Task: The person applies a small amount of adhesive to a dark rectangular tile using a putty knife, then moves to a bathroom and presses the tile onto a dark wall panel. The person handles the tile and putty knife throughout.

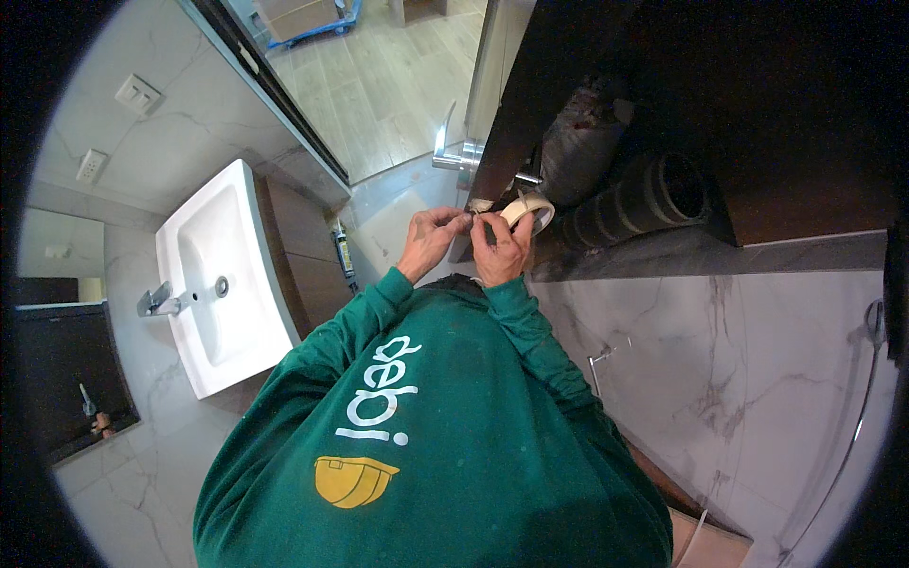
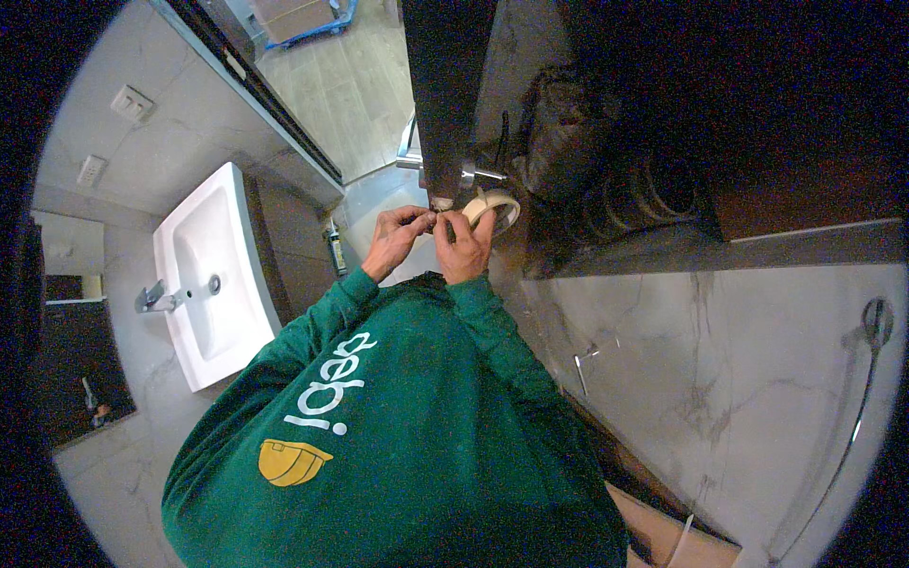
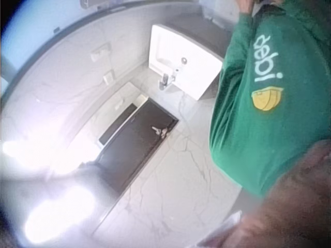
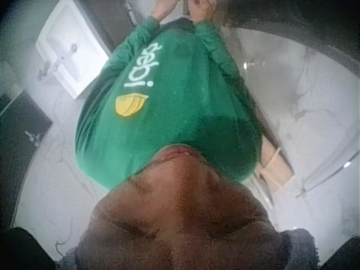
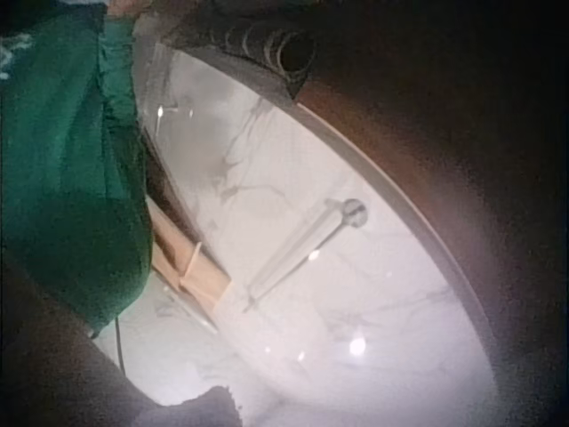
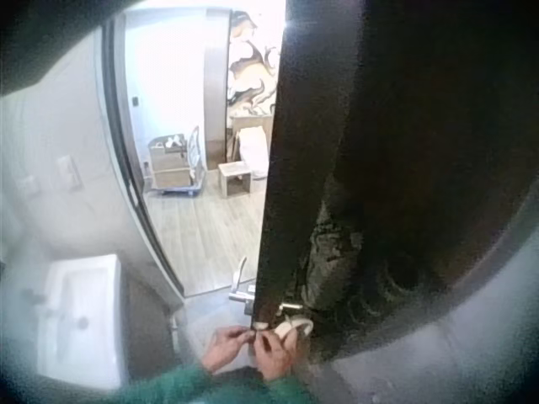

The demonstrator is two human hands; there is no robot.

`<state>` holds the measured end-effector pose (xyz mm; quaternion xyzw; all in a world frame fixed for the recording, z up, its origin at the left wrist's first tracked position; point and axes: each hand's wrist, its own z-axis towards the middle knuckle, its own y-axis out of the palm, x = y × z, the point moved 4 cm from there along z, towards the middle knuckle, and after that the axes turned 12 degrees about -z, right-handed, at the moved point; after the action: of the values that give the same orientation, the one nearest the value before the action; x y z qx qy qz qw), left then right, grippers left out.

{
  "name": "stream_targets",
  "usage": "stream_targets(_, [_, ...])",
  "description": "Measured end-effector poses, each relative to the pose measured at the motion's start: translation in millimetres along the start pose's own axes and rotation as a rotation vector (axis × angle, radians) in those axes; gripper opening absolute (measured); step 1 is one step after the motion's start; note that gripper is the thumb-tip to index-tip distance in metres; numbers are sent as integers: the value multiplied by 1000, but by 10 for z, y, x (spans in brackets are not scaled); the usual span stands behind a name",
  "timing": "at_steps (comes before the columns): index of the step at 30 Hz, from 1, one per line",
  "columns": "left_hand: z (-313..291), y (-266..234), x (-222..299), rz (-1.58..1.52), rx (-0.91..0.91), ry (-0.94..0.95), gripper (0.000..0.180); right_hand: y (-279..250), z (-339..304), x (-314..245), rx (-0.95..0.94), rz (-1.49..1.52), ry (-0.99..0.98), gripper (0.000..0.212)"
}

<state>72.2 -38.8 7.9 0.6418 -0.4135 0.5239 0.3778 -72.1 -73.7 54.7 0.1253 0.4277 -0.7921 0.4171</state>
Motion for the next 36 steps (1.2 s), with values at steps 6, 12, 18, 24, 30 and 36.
stream_targets(6, [13, -18, 32, 37, -22, 37, 37, 15, 21, -44, 84, -19, -35, 16])
stream_targets(12, [21, 34, 2, 10, -40, 4, 38, -38, 3, -39, 100, -13, 16, 15])
stream_targets(18, [29, 32, -33, -5, -21, -8, 38, -21, -27, -30, 87, -36, 5, 14])
stream_targets(24, [36, 17, -27, -38, -42, 24, 38, 8, -47, -14, 108, -38, 17, 14])
stream_targets(30, [58, 26, 29, 46, -39, 52, 34, 20, -43, -4, 121, -47, 14, 14])
stream_targets(36, [55, 68, 93, 60, -45, 26, 37, 13, -50, -1, 151, -80, -12, 15])
